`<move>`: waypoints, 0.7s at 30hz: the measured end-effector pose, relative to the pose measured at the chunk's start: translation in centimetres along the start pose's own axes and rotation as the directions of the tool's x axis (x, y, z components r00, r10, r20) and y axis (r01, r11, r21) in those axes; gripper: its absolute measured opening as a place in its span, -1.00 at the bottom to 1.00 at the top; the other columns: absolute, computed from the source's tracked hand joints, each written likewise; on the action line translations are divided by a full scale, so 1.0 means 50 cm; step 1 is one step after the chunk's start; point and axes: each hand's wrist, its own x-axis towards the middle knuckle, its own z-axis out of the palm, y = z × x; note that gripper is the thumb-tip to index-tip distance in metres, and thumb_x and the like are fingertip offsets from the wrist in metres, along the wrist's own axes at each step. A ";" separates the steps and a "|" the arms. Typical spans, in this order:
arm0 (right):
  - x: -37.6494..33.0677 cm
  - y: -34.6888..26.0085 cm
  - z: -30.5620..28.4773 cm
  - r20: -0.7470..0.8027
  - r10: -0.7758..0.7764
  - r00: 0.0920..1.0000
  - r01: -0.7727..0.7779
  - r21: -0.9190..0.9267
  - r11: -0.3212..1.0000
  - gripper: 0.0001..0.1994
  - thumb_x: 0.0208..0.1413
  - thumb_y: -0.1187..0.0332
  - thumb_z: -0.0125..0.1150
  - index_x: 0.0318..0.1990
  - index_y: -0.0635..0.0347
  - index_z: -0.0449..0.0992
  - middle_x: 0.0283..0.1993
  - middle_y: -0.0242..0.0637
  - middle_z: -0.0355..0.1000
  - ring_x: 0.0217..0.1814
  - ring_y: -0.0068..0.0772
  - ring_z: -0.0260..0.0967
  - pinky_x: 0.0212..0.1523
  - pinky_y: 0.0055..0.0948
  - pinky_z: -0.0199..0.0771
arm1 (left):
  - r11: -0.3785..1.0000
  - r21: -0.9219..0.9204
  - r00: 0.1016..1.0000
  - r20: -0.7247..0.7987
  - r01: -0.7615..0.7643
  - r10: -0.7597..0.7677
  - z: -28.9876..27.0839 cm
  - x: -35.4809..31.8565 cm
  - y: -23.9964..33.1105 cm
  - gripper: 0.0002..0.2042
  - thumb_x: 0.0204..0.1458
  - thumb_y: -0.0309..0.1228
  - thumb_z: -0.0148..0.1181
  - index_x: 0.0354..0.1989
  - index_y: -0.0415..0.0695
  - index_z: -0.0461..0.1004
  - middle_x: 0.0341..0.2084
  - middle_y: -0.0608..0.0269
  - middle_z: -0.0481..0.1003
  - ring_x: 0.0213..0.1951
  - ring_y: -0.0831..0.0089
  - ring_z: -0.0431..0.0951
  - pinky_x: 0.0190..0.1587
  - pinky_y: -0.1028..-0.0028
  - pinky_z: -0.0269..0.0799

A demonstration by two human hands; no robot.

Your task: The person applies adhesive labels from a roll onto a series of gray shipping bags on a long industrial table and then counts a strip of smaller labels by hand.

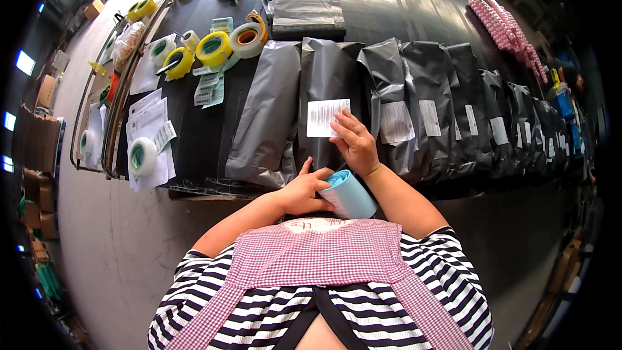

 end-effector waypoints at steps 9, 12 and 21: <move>-0.023 0.024 0.014 0.078 0.049 0.996 -0.044 -0.066 0.997 -0.68 -0.02 0.36 0.42 -0.05 0.09 0.63 0.19 -0.17 0.46 0.33 -0.09 0.33 0.25 -0.24 0.41 | 0.999 -0.038 1.000 -0.009 0.030 -0.030 -0.003 0.007 0.016 -0.73 -0.02 -0.27 0.39 -0.14 0.00 0.61 0.05 0.19 0.40 0.23 0.19 0.35 0.40 -0.29 -0.53; 0.000 0.000 -0.022 0.234 0.027 0.972 0.013 -0.168 0.986 -0.68 0.02 0.28 0.39 -0.04 0.06 0.64 0.21 -0.16 0.44 0.32 -0.12 0.34 0.30 -0.24 0.34 | 1.000 0.000 0.999 -0.036 0.008 -0.008 0.004 0.003 0.007 -0.69 -0.03 -0.23 0.38 -0.10 0.00 0.59 0.06 0.23 0.40 0.20 0.21 0.38 0.38 -0.34 -0.49; 0.073 -0.054 0.039 0.369 0.237 0.899 -0.097 -0.361 0.927 -0.53 0.15 0.31 0.21 0.24 0.07 0.42 0.51 -0.06 0.01 0.56 0.09 -0.13 0.36 0.30 0.04 | 0.997 0.071 0.999 -0.044 -0.001 0.004 0.002 -0.005 0.023 -0.73 -0.03 -0.23 0.39 -0.18 -0.03 0.60 0.04 0.13 0.39 0.20 0.15 0.36 0.38 -0.34 -0.48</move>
